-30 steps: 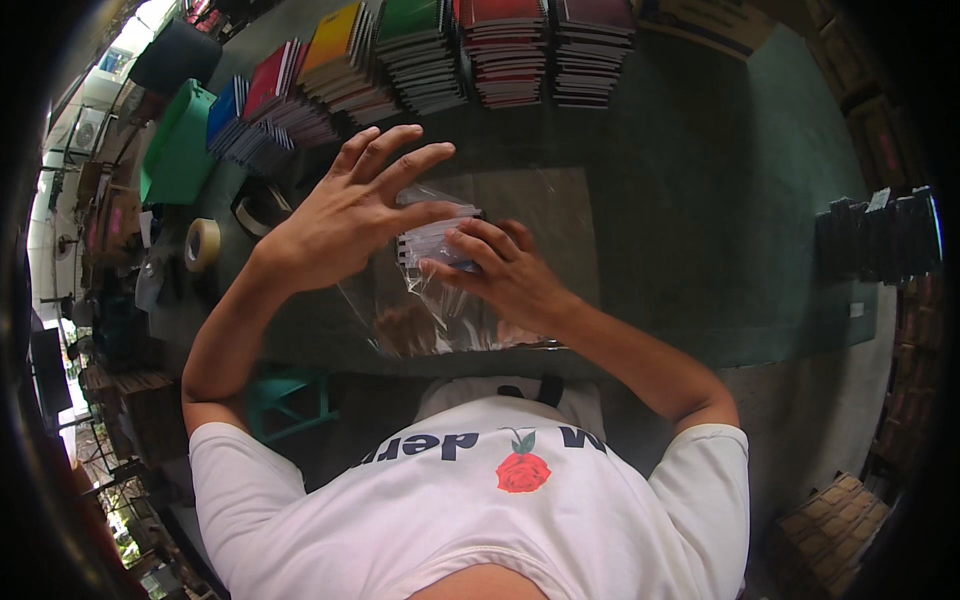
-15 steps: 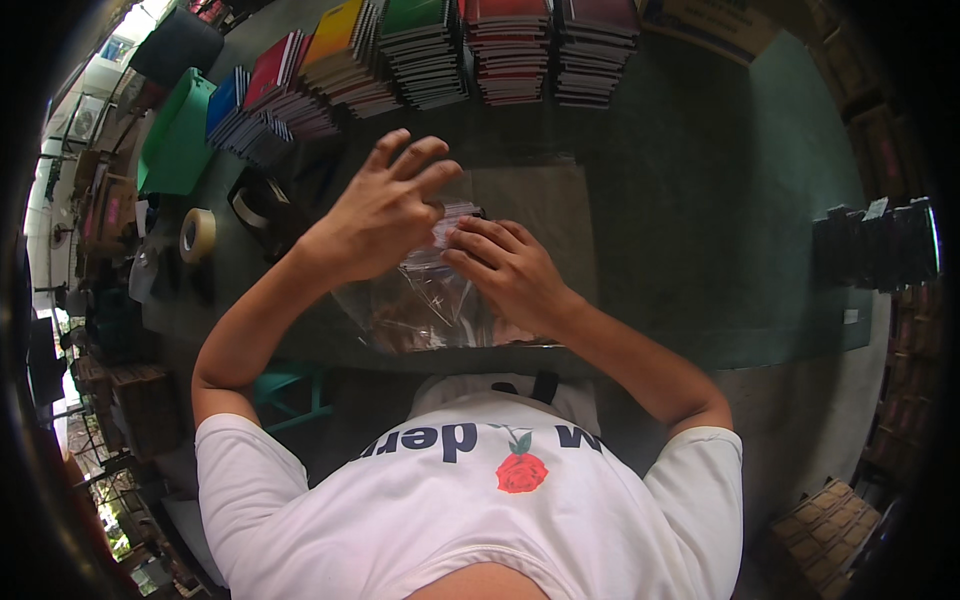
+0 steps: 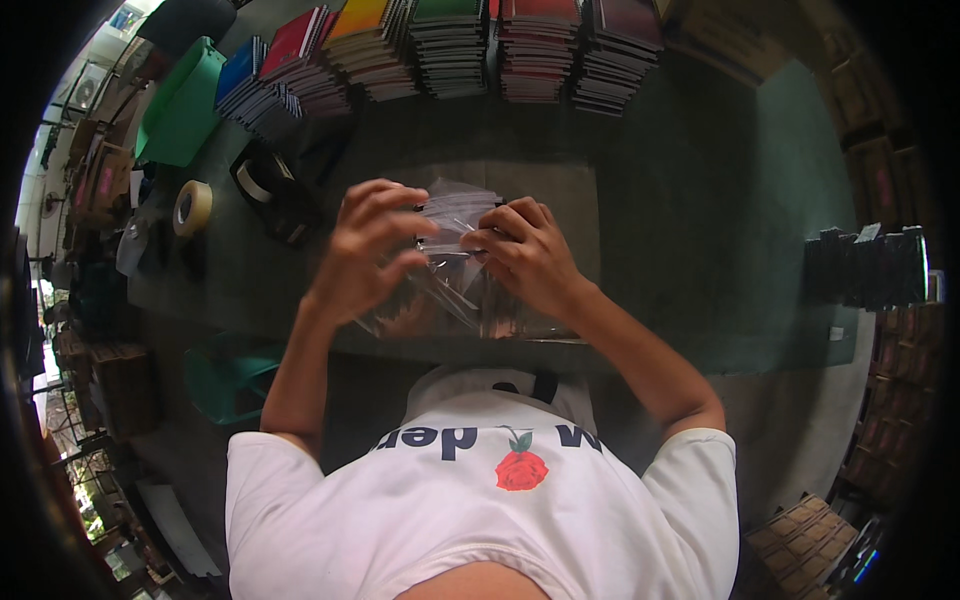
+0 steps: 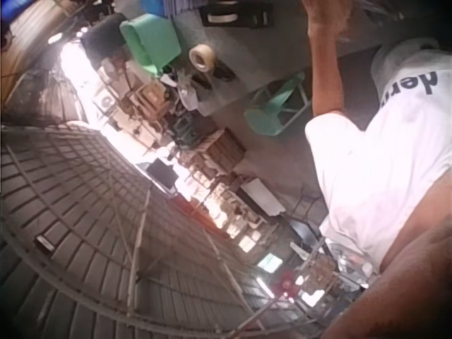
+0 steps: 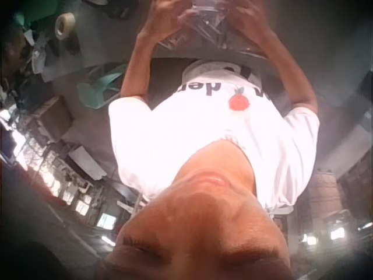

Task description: The person gathers notebooks of different colors, stacks them together, and places them into plastic sleeves, securing each sleeve with tape.

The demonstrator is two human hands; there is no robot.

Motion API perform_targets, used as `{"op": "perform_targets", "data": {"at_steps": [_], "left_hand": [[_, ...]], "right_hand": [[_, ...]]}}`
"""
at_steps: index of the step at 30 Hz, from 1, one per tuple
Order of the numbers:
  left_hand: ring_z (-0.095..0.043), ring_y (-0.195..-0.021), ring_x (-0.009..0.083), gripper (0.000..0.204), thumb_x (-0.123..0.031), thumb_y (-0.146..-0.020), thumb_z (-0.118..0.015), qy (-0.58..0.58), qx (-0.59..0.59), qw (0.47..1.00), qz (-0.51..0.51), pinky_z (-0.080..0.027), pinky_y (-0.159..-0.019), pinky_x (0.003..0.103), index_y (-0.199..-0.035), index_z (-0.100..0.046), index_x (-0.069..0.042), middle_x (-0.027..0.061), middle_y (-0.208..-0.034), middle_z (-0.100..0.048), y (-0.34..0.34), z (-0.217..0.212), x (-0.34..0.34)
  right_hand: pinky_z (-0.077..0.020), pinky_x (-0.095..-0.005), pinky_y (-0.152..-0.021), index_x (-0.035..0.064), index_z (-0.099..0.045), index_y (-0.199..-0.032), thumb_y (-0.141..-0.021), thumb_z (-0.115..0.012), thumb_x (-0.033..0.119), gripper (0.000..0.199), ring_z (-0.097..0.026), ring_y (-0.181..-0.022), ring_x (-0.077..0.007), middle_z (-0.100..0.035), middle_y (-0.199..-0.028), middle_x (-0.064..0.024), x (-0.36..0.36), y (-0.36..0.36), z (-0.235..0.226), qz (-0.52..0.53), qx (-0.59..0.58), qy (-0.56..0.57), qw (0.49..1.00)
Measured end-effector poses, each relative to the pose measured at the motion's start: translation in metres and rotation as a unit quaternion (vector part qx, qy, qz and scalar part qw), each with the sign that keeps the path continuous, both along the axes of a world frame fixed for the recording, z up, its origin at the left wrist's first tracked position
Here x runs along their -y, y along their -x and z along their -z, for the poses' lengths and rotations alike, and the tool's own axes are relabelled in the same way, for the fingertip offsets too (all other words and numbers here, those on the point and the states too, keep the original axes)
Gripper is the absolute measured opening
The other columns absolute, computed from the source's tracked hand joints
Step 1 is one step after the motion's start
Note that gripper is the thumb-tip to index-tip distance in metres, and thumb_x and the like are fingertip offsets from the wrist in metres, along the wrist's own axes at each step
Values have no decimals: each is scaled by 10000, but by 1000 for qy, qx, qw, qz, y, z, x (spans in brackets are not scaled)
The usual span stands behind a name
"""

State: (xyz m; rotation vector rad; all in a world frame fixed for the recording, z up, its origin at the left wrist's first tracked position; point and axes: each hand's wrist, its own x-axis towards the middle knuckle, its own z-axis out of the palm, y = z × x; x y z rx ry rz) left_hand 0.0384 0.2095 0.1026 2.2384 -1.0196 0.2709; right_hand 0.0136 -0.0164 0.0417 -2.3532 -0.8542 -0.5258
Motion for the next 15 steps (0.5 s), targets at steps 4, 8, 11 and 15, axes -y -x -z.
{"op": "perform_targets", "data": {"at_steps": [4,8,11,15], "left_hand": [[-406,-1195,295,327,-71,-667,-709,57,65,991,-98,-285,-997,408,-967,-679,-199,82,-1229,-505,18,63,17],[-410,-1198,290,284,-114,-711,-712,136,25,989,-49,-337,-974,417,-990,-675,-146,105,-1284,-460,0,35,13],[-447,-1179,285,511,-185,-669,-773,147,-35,988,-45,-361,-983,413,-1145,-603,-106,124,-1295,-463,-6,25,-2],[-500,-1131,273,798,-266,-613,-829,165,-115,978,-48,-415,-952,393,-1298,-457,-92,128,-1216,-532,-4,45,12]], "right_hand": [[-455,-366,-840,143,-659,-913,-613,-740,92,315,-518,-939,-242,-561,-957,-14,-6,1,-2,2,-14,18,1000],[-464,-350,-810,144,-663,-887,-615,-745,88,290,-525,-891,-240,-578,-918,-16,-8,-2,-3,17,-25,-19,999],[-464,-348,-782,135,-661,-852,-637,-743,101,232,-528,-858,-237,-583,-898,-13,-10,-4,-3,29,-53,-50,997],[-454,-347,-757,123,-653,-805,-680,-735,121,150,-527,-854,-238,-579,-893,-21,-16,-8,-7,34,-108,-67,991]]}}
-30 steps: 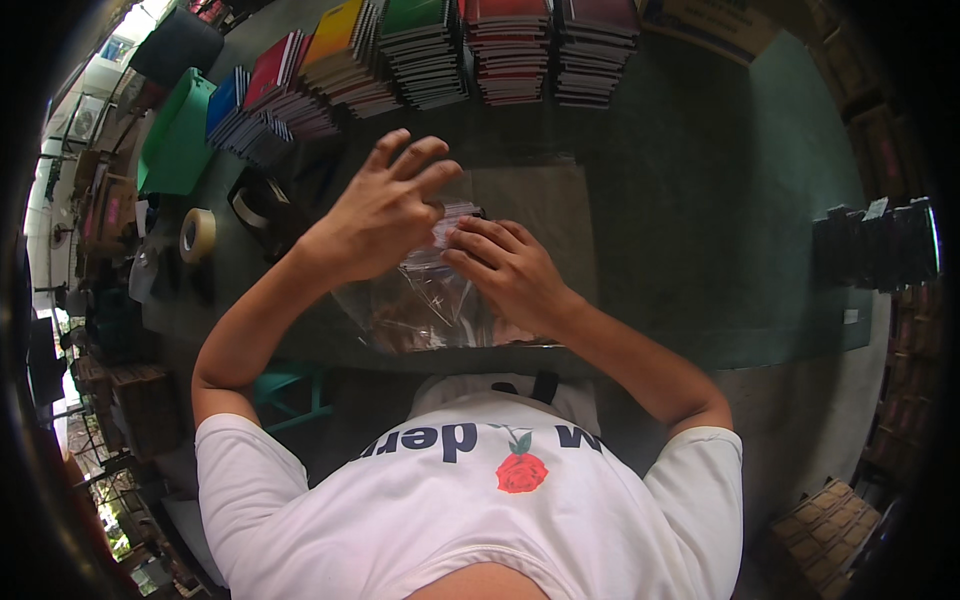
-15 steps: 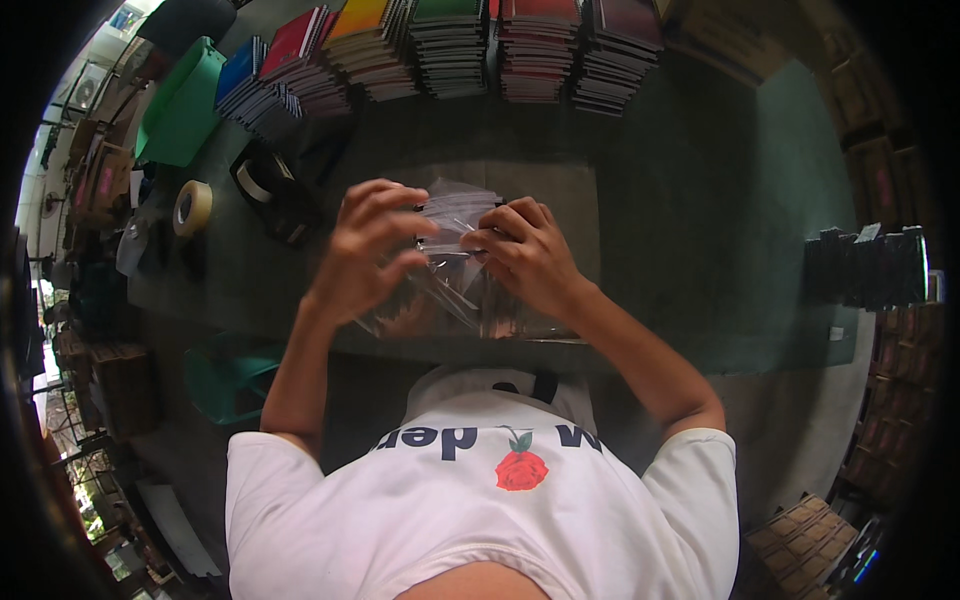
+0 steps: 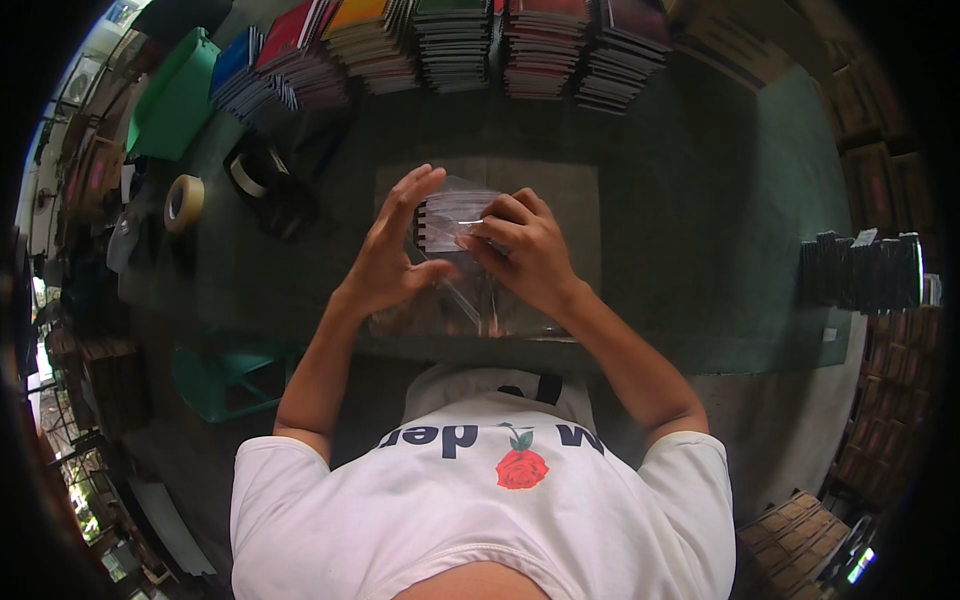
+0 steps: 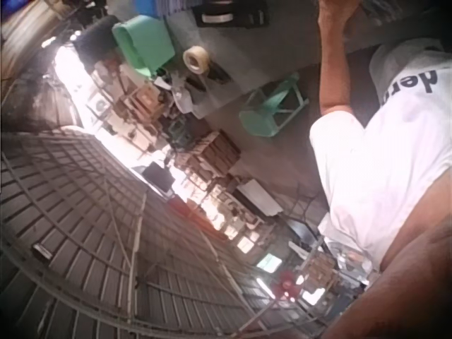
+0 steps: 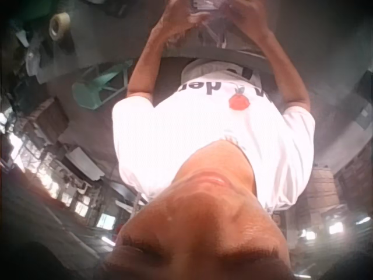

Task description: The person gathers notebooks of different colors, stacks them together, and places them into plastic sleeves, securing each sleeve with tape.

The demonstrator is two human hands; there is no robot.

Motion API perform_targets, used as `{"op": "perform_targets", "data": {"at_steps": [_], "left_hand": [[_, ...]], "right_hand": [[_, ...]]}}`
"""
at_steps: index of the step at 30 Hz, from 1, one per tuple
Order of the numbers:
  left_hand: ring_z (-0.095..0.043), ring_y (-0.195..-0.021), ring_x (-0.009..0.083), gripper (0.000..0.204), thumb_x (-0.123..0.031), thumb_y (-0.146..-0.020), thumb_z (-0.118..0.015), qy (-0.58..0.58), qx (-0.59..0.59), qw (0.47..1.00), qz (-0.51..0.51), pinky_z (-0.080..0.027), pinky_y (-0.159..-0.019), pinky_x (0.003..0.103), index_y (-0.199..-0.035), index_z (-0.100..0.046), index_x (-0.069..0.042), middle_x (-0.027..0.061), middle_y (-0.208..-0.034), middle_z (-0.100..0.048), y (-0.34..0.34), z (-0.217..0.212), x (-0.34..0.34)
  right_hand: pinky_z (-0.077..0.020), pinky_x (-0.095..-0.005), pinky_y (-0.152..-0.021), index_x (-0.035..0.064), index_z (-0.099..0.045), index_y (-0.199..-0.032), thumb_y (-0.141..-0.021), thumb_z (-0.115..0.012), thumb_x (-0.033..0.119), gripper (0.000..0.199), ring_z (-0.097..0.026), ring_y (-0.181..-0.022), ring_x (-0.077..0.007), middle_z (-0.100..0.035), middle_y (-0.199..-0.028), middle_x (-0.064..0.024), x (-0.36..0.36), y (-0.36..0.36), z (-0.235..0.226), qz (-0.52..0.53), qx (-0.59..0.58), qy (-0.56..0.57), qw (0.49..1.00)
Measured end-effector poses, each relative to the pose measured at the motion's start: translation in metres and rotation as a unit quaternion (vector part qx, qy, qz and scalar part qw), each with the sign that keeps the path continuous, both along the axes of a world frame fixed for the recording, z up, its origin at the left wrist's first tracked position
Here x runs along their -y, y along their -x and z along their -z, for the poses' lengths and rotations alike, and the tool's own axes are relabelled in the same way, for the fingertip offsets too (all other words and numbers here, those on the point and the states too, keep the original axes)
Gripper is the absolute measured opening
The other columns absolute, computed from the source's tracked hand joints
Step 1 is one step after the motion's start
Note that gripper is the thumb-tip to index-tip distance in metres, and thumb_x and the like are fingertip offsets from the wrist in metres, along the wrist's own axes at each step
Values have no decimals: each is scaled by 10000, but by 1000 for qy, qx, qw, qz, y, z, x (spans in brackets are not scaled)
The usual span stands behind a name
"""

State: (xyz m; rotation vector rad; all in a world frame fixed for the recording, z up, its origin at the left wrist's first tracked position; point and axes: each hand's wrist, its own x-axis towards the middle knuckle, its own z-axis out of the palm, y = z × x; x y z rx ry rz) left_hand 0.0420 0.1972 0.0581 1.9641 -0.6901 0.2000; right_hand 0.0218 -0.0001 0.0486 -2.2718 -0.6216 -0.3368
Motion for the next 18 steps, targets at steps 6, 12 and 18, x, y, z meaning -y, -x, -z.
{"op": "perform_targets", "data": {"at_steps": [6,12,18], "left_hand": [[-517,-1094,165,719,-150,-625,-813,97,-301,946,76,-505,-807,310,-1263,-497,-55,100,-1150,-580,-32,6,-3],[-591,-875,195,343,-78,-634,-770,-114,-39,983,140,-507,-739,320,-958,-668,-25,83,-956,-618,-51,-16,4],[-585,-801,278,293,-35,-635,-719,-218,33,969,109,-499,-712,358,-917,-639,-31,107,-819,-586,-33,-34,20]], "right_hand": [[-452,-338,-764,77,-643,-854,-625,-805,173,296,-536,-824,-212,-567,-908,-57,-11,-10,-5,117,29,-147,982],[-461,-287,-723,59,-659,-991,-570,-823,145,460,-540,-809,-158,-523,-883,-34,19,-37,-3,-42,-348,-284,892],[-468,-305,-710,87,-689,-928,-608,-744,93,325,-547,-800,-181,-530,-868,-40,20,-32,-28,-29,-254,-85,963]]}}
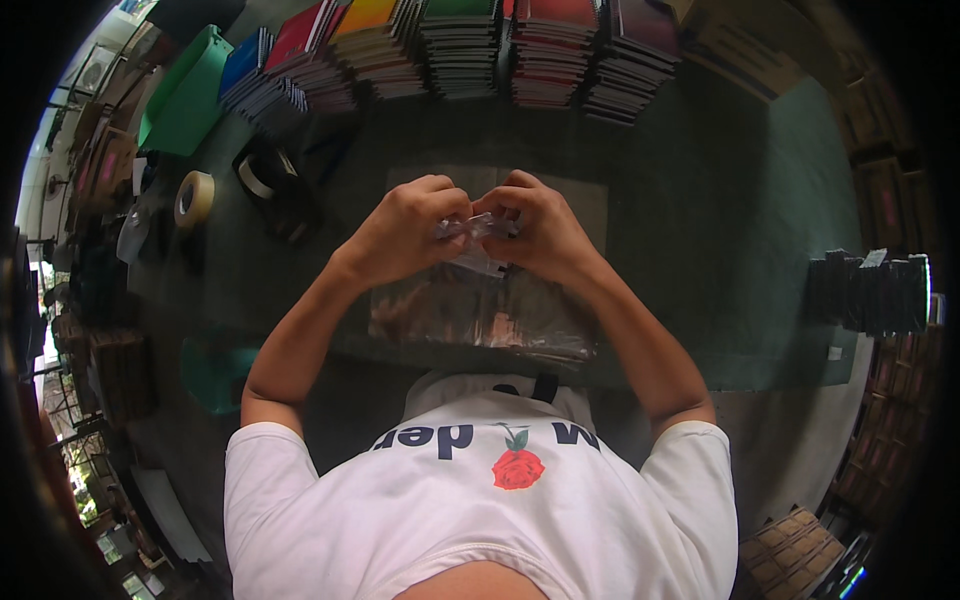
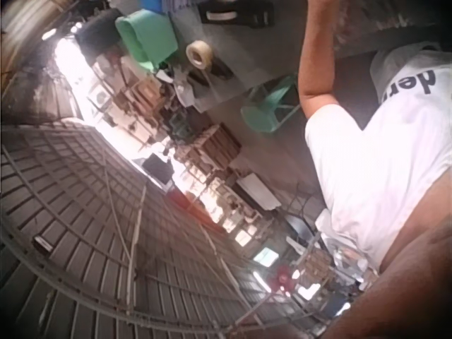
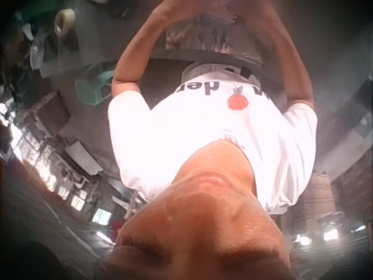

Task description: The person gathers notebooks of different colors, stacks them together, and places them into plastic sleeves, securing each sleeve with tape.

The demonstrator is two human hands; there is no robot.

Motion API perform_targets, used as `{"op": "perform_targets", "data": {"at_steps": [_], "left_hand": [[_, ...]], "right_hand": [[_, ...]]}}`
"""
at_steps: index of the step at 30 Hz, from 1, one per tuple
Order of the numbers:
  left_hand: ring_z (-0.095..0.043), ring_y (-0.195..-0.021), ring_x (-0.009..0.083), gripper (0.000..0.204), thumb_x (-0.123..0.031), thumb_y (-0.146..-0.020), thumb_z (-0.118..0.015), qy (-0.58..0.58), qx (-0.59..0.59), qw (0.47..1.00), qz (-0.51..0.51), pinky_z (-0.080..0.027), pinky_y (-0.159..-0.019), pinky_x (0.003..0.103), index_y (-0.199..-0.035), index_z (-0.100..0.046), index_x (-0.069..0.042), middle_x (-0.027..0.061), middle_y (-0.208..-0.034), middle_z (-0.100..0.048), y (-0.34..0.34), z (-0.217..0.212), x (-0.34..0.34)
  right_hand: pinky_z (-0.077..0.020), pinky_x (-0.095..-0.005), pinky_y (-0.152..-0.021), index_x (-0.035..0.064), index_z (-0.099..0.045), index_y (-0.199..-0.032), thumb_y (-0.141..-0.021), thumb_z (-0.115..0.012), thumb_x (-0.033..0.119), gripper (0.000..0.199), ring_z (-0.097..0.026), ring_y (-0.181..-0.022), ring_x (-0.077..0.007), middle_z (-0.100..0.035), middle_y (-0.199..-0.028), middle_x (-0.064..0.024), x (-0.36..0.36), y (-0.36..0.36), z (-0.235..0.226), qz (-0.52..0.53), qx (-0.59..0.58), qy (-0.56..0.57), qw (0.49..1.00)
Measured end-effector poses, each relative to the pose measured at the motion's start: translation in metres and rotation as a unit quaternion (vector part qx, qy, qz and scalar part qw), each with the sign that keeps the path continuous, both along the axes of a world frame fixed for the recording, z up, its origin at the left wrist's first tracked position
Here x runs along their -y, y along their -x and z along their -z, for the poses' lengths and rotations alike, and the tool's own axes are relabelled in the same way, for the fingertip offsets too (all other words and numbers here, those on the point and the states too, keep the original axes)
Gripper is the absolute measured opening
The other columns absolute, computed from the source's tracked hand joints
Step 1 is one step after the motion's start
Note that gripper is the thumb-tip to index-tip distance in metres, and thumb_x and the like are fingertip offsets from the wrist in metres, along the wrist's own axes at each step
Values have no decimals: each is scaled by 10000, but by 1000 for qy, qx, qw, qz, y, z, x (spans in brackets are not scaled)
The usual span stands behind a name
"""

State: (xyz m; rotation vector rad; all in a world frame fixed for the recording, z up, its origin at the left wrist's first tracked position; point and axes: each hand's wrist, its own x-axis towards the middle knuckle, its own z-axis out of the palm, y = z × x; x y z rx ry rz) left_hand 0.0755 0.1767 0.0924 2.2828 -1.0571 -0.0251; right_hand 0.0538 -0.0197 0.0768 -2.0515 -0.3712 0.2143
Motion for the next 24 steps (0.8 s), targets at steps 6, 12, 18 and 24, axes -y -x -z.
{"op": "perform_targets", "data": {"at_steps": [6,12,18,24], "left_hand": [[-576,-783,298,189,12,-666,-648,14,65,997,-29,-487,-676,375,-839,-575,-5,122,-793,-566,31,-3,3],[-560,-736,290,140,14,-675,-616,-34,87,994,-60,-474,-625,377,-810,-581,4,123,-790,-549,50,3,-1],[-557,-758,283,137,7,-658,-595,28,154,983,-97,-490,-623,360,-794,-579,11,122,-792,-530,76,20,2],[-545,-795,258,120,-46,-614,-585,98,243,961,-91,-522,-636,332,-724,-557,-6,95,-761,-490,75,55,2]], "right_hand": [[-462,-356,-733,69,-656,-817,-654,-678,33,168,-534,-828,-257,-545,-875,-70,-6,7,6,-27,158,41,986],[-461,-377,-774,30,-631,-887,-655,-609,-44,245,-542,-906,-288,-581,-920,-97,-13,21,-17,-130,246,185,942],[-354,-404,-1019,28,-561,-1174,-673,-550,-96,516,-430,-1239,-283,-514,-1274,-150,-12,31,-21,-93,135,100,981],[-213,-418,-1120,74,-418,-1342,-785,-502,-64,580,-287,-1349,-253,-429,-1381,-97,-22,28,14,-124,169,96,973]]}}
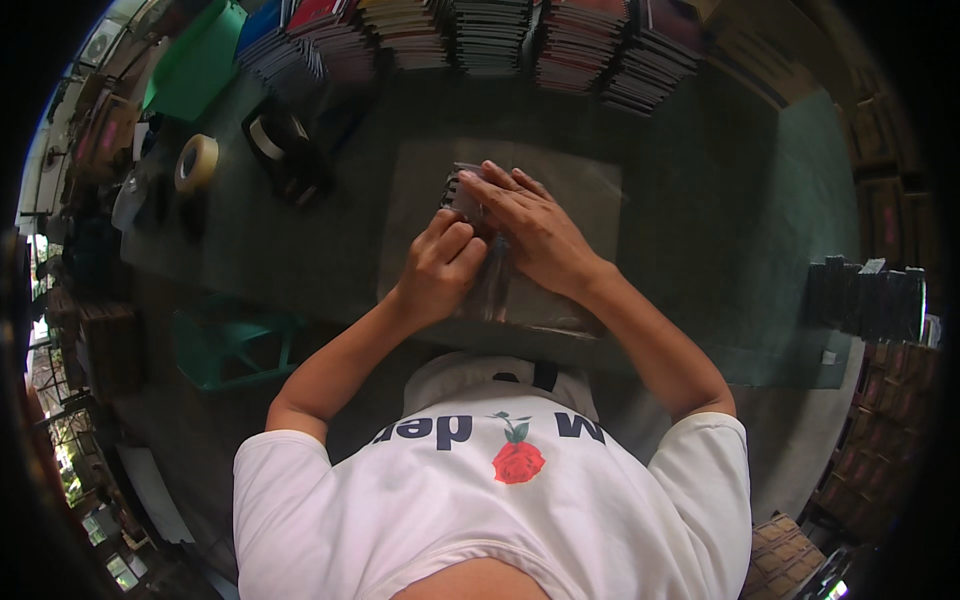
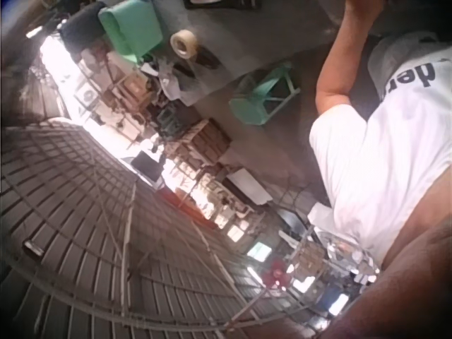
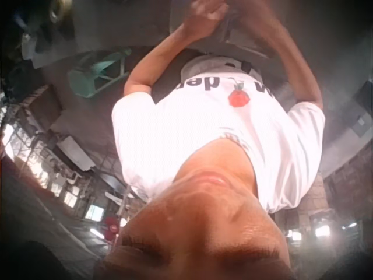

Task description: The person gathers notebooks of different colors, stacks them together, and places them into plastic sleeves, securing each sleeve with tape.

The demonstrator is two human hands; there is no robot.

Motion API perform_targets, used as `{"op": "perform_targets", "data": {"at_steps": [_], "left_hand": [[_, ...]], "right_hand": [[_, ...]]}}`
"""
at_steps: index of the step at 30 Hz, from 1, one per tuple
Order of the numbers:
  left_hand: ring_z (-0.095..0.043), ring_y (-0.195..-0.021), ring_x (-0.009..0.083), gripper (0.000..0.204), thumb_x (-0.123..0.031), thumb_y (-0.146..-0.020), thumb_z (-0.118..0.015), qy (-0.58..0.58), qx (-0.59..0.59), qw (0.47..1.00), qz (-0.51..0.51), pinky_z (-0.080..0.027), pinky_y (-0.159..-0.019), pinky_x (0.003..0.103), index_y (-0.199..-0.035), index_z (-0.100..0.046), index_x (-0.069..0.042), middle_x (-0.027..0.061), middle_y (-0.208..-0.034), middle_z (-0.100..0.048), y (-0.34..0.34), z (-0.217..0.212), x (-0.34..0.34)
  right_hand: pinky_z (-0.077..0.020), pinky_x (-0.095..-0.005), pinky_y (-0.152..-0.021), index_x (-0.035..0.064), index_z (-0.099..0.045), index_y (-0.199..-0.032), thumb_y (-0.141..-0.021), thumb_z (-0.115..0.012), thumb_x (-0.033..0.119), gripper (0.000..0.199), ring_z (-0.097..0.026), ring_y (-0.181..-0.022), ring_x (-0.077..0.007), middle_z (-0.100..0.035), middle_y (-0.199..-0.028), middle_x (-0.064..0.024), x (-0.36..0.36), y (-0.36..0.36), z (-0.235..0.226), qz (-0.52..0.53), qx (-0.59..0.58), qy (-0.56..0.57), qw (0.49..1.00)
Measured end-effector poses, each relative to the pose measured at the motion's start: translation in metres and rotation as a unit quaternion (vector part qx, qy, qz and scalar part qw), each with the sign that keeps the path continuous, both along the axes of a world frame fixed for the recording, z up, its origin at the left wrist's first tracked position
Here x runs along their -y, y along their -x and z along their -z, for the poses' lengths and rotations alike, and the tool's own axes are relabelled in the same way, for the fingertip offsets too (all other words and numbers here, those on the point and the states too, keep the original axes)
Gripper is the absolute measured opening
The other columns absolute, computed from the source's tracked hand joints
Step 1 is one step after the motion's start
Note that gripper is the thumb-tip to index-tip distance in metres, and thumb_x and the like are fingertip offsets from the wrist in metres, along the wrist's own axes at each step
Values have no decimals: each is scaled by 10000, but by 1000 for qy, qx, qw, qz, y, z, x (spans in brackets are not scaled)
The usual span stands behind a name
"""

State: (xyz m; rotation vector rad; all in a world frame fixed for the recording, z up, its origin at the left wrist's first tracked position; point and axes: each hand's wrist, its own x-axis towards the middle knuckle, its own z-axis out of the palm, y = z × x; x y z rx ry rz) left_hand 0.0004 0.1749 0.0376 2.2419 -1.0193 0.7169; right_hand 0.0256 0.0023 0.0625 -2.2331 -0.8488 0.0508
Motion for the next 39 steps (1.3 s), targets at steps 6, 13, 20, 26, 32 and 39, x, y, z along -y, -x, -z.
{"op": "perform_targets", "data": {"at_steps": [6,13,20,26,32,39], "left_hand": [[-571,-843,241,131,-42,-632,-643,27,-31,998,38,-505,-714,341,-753,-595,-37,59,-818,-572,3,-6,-21],[-545,-704,115,256,-267,-868,-627,387,-195,809,-397,-435,-651,288,-828,-655,-16,64,-691,-625,-61,3,-199],[-476,-523,94,287,-244,-805,-695,378,-377,772,-346,-377,-536,246,-673,-635,3,50,-697,-632,-101,4,-229],[-498,-524,78,118,-187,-819,-684,577,-484,584,-304,-373,-452,243,-840,-619,-90,-7,-683,-611,-29,17,-169],[-576,-595,89,114,-149,-856,-642,262,-403,789,-382,-469,-532,259,-807,-648,-47,38,-737,-651,-12,-1,-153],[-562,-594,56,165,-202,-844,-664,462,-529,704,-104,-424,-490,198,-782,-653,-49,2,-674,-627,27,6,7]], "right_hand": [[-218,-419,-1120,96,-355,-1382,-843,-525,9,572,-266,-1359,-234,-416,-1396,-55,8,-5,-1,-77,44,78,993],[-246,-402,-1116,65,-365,-1369,-849,-510,-6,544,-309,-1340,-224,-421,-1393,-56,0,0,6,-44,136,107,984],[-258,-398,-1109,66,-366,-1370,-840,-498,-27,554,-348,-1321,-210,-434,-1387,-48,2,-2,16,-58,196,90,975],[-237,-400,-1114,82,-325,-1390,-847,-495,-12,577,-339,-1327,-198,-436,-1387,-41,7,-4,15,-57,170,88,980],[-214,-399,-1122,86,-294,-1405,-845,-487,-13,600,-306,-1344,-188,-411,-1406,-29,8,-1,18,-72,142,71,985],[-220,-408,-1113,61,-251,-1421,-822,-495,-22,652,-292,-1352,-200,-390,-1419,-47,10,-5,19,-91,126,42,987]]}}
